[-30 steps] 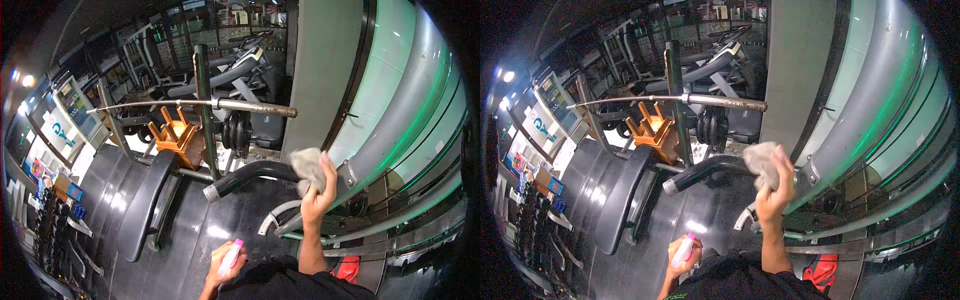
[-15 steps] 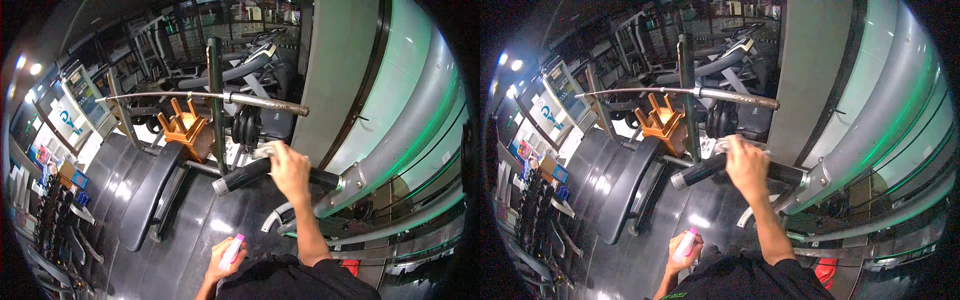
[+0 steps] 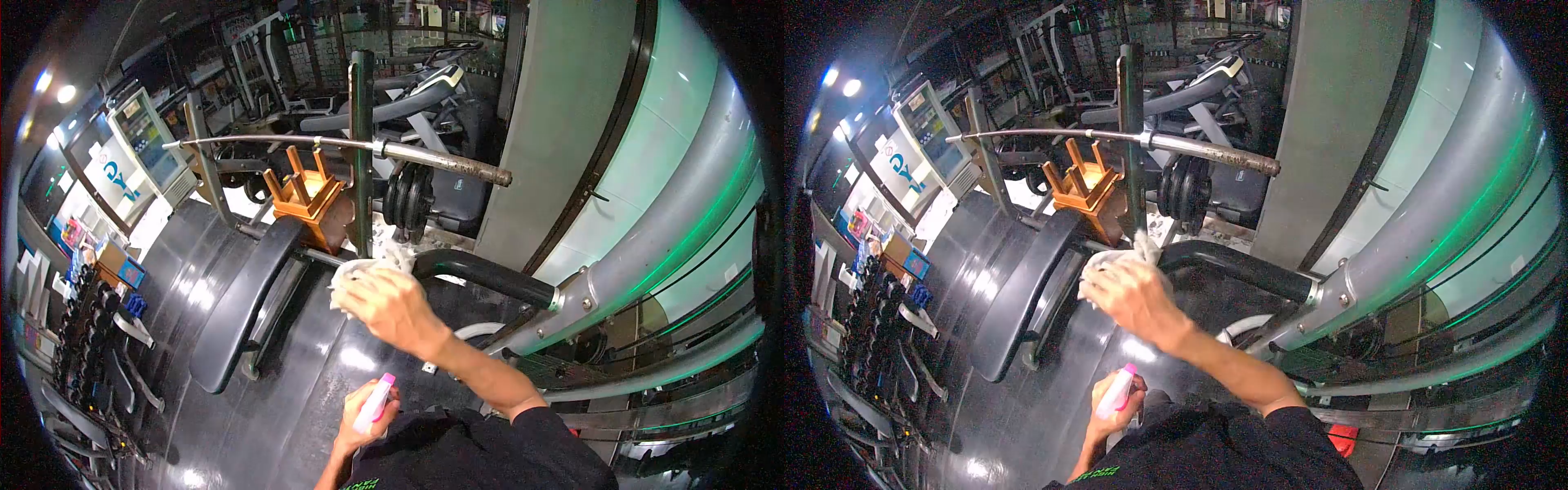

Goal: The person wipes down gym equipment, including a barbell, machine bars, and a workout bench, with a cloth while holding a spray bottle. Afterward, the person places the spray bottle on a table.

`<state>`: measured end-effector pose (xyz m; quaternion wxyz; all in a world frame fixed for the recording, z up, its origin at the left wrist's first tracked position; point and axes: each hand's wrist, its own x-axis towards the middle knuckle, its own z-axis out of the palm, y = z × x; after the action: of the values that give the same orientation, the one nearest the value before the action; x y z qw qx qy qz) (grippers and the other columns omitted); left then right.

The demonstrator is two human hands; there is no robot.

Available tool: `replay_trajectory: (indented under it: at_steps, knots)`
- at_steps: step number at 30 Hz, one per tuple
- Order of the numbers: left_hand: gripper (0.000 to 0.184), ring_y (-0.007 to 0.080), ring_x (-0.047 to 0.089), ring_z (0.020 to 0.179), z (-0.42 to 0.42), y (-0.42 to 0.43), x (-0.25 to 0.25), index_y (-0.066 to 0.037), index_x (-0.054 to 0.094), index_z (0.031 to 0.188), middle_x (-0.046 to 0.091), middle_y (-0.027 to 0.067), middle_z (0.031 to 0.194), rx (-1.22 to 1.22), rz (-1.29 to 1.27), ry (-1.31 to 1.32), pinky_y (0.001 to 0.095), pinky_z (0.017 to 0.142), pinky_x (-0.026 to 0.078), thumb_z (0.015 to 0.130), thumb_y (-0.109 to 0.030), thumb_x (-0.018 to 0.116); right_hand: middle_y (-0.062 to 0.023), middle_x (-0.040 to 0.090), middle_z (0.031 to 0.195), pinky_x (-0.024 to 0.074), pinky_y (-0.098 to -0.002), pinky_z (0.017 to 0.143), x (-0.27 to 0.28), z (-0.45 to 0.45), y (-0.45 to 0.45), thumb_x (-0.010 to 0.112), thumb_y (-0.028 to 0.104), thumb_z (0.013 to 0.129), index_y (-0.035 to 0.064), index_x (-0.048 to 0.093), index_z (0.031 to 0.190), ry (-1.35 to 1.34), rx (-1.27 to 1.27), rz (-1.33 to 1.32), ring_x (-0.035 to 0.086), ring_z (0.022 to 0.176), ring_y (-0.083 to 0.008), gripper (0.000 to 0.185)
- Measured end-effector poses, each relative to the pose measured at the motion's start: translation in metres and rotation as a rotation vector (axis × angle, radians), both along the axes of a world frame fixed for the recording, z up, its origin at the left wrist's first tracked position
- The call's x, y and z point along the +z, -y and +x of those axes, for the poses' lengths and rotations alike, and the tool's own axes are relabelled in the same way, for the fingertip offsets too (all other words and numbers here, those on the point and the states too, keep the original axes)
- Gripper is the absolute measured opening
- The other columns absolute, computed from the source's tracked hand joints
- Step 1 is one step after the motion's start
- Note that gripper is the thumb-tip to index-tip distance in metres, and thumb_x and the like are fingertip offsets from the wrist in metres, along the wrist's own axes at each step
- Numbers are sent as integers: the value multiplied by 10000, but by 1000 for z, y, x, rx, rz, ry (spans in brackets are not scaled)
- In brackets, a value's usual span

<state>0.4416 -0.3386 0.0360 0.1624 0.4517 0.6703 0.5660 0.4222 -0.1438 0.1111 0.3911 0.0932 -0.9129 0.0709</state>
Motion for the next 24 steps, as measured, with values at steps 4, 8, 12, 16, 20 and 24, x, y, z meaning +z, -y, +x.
replay_trajectory:
  at_steps: [4, 8, 12, 16, 20, 24]
  knots:
    - [157, 235, 652, 713, -2, -5, -1, -10, 636, 900, 654, 98, 813, 6, 18, -25, 316, 673, 514, 754, -13, 694, -56, 643, 1187, 470, -377, 968, -28, 19, 2, 628, 83, 782, 129, 652, 1077, -91, -18, -130, 618, 1089, -221, 299]
    - [154, 238, 650, 717, -2, -2, 1, -11, 640, 899, 653, 101, 809, 28, 24, 29, 319, 678, 511, 755, -18, 695, -69, 638, 1201, 480, -381, 961, -71, 44, -4, 588, -10, 756, 95, 633, 1131, -58, 64, -340, 608, 1112, -267, 392]
    - [142, 243, 651, 717, -3, -1, 3, -15, 647, 890, 656, 104, 807, 22, 48, 50, 321, 677, 512, 756, -19, 693, -117, 668, 1076, 494, -336, 890, -128, 47, 4, 528, 31, 868, 35, 604, 1144, 57, -112, -1250, 640, 994, -228, 287]
    - [126, 244, 652, 716, -5, 3, 6, -15, 648, 878, 658, 104, 806, 21, 0, -1, 321, 677, 514, 759, -17, 689, -104, 657, 1066, 520, -331, 822, -157, 15, -4, 501, 377, 957, 50, 583, 1180, 3, 239, -2334, 640, 953, -204, 405]
    - [118, 244, 654, 722, -3, 10, 3, -14, 647, 869, 661, 104, 810, 56, 20, 8, 327, 678, 515, 758, -12, 686, -75, 652, 1095, 529, -391, 830, -130, -16, -16, 419, 433, 941, 73, 583, 1164, -44, 868, -2518, 641, 970, -242, 454]
    - [126, 243, 657, 738, 0, 20, 1, -10, 648, 877, 663, 107, 817, 70, 14, 22, 329, 692, 516, 756, -8, 684, -58, 633, 1111, 517, -367, 848, -143, -22, -18, 412, 419, 938, 84, 559, 1191, -11, 1232, -2520, 620, 988, -218, 445]
